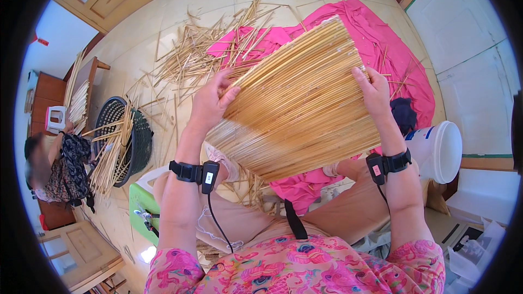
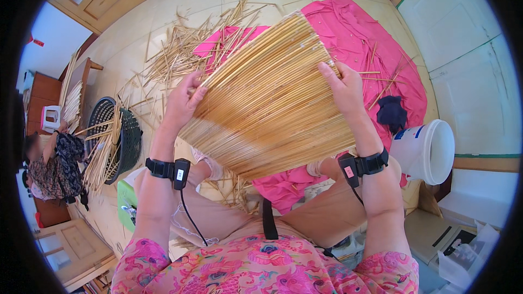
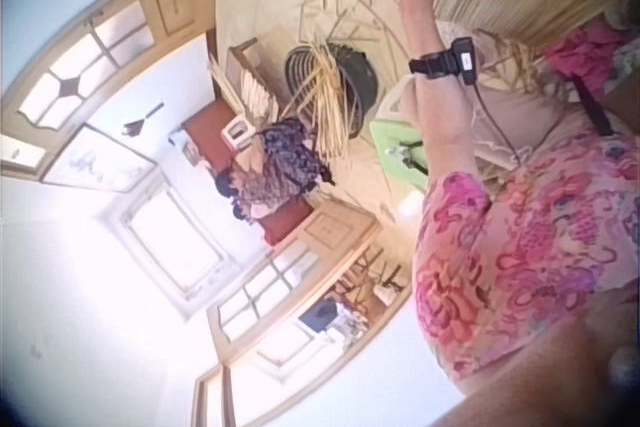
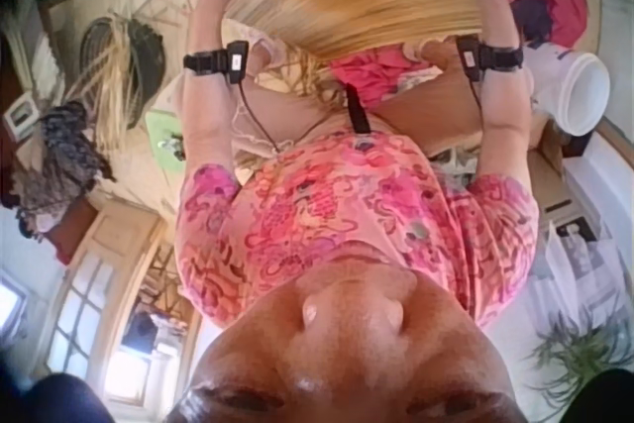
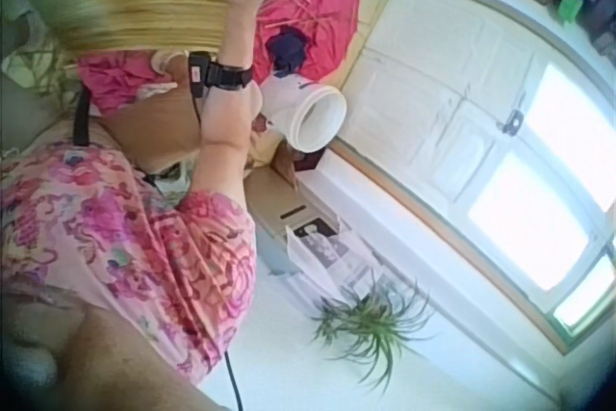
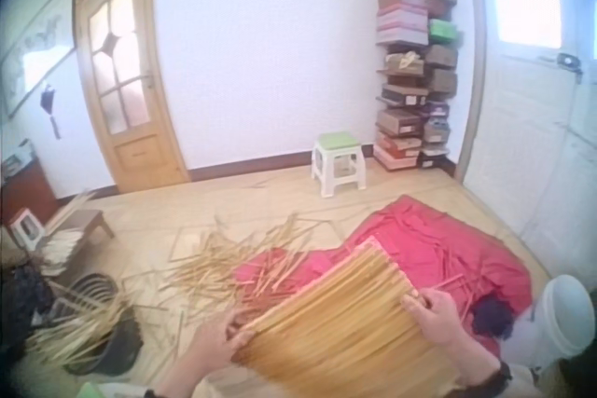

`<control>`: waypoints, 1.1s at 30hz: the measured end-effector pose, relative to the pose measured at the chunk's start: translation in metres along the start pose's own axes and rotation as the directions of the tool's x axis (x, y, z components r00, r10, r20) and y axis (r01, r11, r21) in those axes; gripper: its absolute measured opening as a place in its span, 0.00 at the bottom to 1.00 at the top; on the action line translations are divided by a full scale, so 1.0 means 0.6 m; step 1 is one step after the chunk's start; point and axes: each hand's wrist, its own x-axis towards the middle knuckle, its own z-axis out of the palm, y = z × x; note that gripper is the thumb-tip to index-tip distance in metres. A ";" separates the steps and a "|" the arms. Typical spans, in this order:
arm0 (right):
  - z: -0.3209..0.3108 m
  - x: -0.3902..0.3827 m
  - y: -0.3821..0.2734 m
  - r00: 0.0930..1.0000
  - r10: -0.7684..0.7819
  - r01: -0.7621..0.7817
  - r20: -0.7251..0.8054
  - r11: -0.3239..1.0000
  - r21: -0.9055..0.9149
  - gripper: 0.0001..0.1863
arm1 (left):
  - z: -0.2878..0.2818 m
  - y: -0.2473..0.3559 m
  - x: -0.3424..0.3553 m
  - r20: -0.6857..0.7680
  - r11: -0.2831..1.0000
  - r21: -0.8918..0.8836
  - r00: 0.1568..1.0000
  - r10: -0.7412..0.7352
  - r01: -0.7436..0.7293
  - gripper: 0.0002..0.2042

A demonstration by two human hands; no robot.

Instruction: The person sews together the edges of a bamboo mat using a needle and thread, folding the material to create a conical hat. They manipulate the mat with both hands and pull the thread through multiple points to secure the seam while sitting on the floor.

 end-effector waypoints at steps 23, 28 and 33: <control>-0.052 0.033 0.096 0.782 0.447 -0.460 -0.434 0.884 0.080 0.35 | 0.031 -0.045 -0.001 -0.107 0.796 -0.494 0.884 -0.456 0.351 0.27; -0.024 0.005 0.041 0.837 0.528 -0.509 0.142 0.656 0.557 0.25 | 0.020 -0.065 -0.005 -0.043 0.751 -0.530 0.872 -0.488 0.394 0.26; -0.007 0.002 0.063 0.925 0.378 -0.333 0.025 0.778 0.533 0.14 | 0.036 -0.082 -0.006 -0.156 0.815 -0.451 0.866 -0.474 0.365 0.29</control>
